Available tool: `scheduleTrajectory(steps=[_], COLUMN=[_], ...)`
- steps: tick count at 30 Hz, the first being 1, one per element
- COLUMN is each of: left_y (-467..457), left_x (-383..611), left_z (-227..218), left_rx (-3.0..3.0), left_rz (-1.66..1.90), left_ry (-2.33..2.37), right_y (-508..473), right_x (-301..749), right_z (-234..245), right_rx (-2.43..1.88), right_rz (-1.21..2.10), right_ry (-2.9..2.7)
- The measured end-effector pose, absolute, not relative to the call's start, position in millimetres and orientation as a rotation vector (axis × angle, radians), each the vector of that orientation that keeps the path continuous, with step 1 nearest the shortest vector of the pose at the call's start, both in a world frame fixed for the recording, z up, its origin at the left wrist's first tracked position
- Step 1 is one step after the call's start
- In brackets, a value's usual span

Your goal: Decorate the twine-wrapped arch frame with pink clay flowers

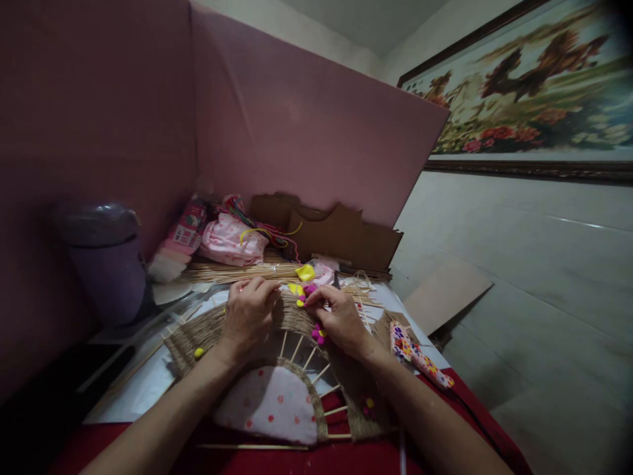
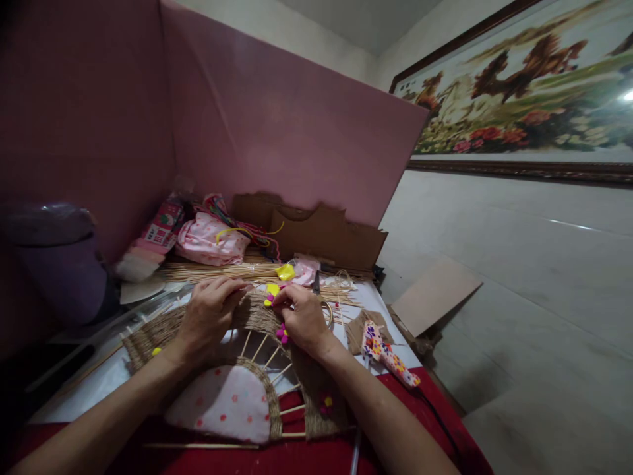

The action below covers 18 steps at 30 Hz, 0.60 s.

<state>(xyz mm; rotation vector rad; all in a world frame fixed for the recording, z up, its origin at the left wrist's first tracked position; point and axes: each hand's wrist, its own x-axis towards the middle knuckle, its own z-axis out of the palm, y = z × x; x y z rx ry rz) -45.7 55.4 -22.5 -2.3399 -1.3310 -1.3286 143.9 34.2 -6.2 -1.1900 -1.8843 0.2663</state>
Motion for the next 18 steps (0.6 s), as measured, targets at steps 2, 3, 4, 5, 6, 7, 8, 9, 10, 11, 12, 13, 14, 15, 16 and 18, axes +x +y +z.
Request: scheduleTrajectory(steps=[2,3,4,5,6,7,8,9,10,11,12,13,14,15,16,18], left_y=[55.8,56.0,56.1,56.3,56.4,56.6,56.8,57.0,57.3,57.5,57.6,57.7,57.6,57.4,57.2,56.7], left_x=[-45.7,-45.7,-45.8,-45.9,-45.9,-46.0,-46.1,-46.2,-46.3,-46.4,-46.5,-46.5,-46.6,-46.6,-46.6,-46.5], left_z=[-23.1,-23.3,-23.4,-23.5,-23.6,-23.6,-23.7,-23.9,-24.0,-24.1,-24.2,-24.3,-24.2,-24.1,-24.0,-23.7], left_rx=[-2.335,-2.332,-2.334,-2.338,-2.341,-2.341,-2.342,-2.339,-2.335,-2.333,-2.337,-2.342,-2.345,-2.347,-2.348,-2.344], left_rz=[-1.335,-1.337,-1.334,-1.328,-1.323,-1.321,-1.322,-1.328,-1.337,-1.348,-1.357,-1.362,-1.364,-1.364,-1.358,-1.346], left_ry=[-1.327,-1.326,-1.326,-1.327,-1.329,-1.330,-1.328,-1.326,-1.323,-1.319,-1.315,-1.313,-1.313,-1.314,-1.315,-1.321], right_y=[34.6,34.9,35.2,35.5,35.8,35.8,35.7,35.4,34.9,34.3,33.7,33.0,32.4,31.8,31.2,30.0], right_x=[143.3,143.1,143.0,142.9,143.0,143.3,143.6,144.1,144.8,145.5,146.3,147.2,148.0,148.8,149.5,150.4], right_z=[-7.2,-7.8,-8.3,-8.6,-8.6,-8.4,-7.9,-7.1,-6.2,-5.2,-4.2,-3.4,-2.7,-2.3,-2.1,-2.3], right_rx=[-1.202,-1.206,-1.209,-1.214,-1.218,-1.222,-1.228,-1.234,-1.241,-1.244,-1.242,-1.238,-1.230,-1.223,-1.219,-1.231], right_rz=[0.252,0.247,0.242,0.240,0.241,0.247,0.256,0.269,0.288,0.309,0.328,0.335,0.325,0.295,0.250,0.156], right_ry=[-1.885,-1.882,-1.877,-1.873,-1.873,-1.874,-1.879,-1.886,-1.891,-1.892,-1.888,-1.880,-1.873,-1.869,-1.870,-1.894])
